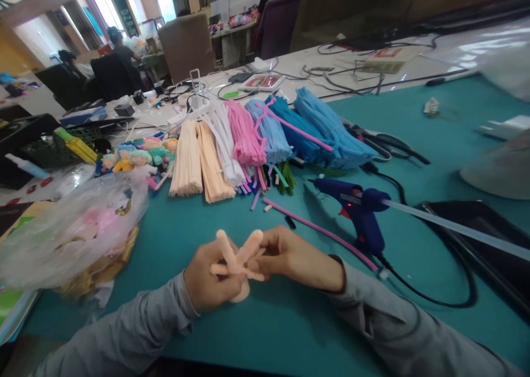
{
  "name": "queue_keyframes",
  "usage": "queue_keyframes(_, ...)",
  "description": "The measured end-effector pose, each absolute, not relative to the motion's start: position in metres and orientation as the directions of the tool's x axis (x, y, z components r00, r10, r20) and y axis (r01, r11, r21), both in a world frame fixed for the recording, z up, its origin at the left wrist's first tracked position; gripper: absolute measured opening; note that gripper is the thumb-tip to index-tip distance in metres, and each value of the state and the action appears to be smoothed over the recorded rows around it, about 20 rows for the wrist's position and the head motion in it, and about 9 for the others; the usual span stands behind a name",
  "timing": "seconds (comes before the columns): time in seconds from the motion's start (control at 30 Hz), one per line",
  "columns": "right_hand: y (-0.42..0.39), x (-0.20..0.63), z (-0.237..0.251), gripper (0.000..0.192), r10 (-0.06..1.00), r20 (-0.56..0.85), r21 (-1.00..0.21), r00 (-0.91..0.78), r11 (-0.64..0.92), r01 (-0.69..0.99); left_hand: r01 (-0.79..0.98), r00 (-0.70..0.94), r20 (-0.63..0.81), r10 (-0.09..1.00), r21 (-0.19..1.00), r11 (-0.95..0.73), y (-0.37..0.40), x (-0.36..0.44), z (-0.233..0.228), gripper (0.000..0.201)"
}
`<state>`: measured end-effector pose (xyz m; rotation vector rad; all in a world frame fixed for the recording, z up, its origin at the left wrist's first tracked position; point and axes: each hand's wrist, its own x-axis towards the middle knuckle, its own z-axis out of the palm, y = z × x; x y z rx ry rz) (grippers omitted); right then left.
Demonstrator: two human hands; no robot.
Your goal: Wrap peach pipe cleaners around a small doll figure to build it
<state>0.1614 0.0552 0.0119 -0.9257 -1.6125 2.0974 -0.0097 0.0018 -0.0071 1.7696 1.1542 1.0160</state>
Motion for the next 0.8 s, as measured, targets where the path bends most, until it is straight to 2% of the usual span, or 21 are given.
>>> queue_keyframes(0.13,0.056,0.162,0.012,0.031,0.546,-0.383,-0.883,-0.745,-0.454,0.121,0.195,0.359,0.302,0.883,0.901,-0.387,0.001,-0.008,-0.002,0.007)
queue_keyframes(0.33,0.051,0.159,0.009,0.035,0.558,-0.411,-0.856,-0.721,-0.508,0.095,0.145,0.413,0.338,0.846,0.893,-0.427,0.003,-0.011,0.001,0.010)
queue_keyframes(0.47,0.049,0.156,0.010,0.037,0.620,-0.360,-0.879,-0.697,-0.475,0.031,0.189,0.362,0.313,0.878,0.898,-0.398,0.001,-0.013,0.000,0.020)
queue_keyframes(0.6,0.045,0.154,0.016,0.037,0.704,-0.229,-0.929,-0.672,-0.365,-0.066,0.270,0.354,0.341,0.871,0.854,-0.444,0.001,-0.012,0.001,0.038)
queue_keyframes(0.7,0.043,0.152,0.019,0.037,0.755,-0.172,-0.948,-0.633,-0.302,-0.104,0.285,0.353,0.427,0.832,0.798,-0.531,0.002,-0.012,-0.003,0.037)
queue_keyframes(0.8,0.042,0.149,0.016,0.039,0.767,-0.207,-0.943,-0.607,-0.321,-0.083,0.289,0.311,0.508,0.803,0.754,-0.589,0.002,-0.012,-0.006,0.032)
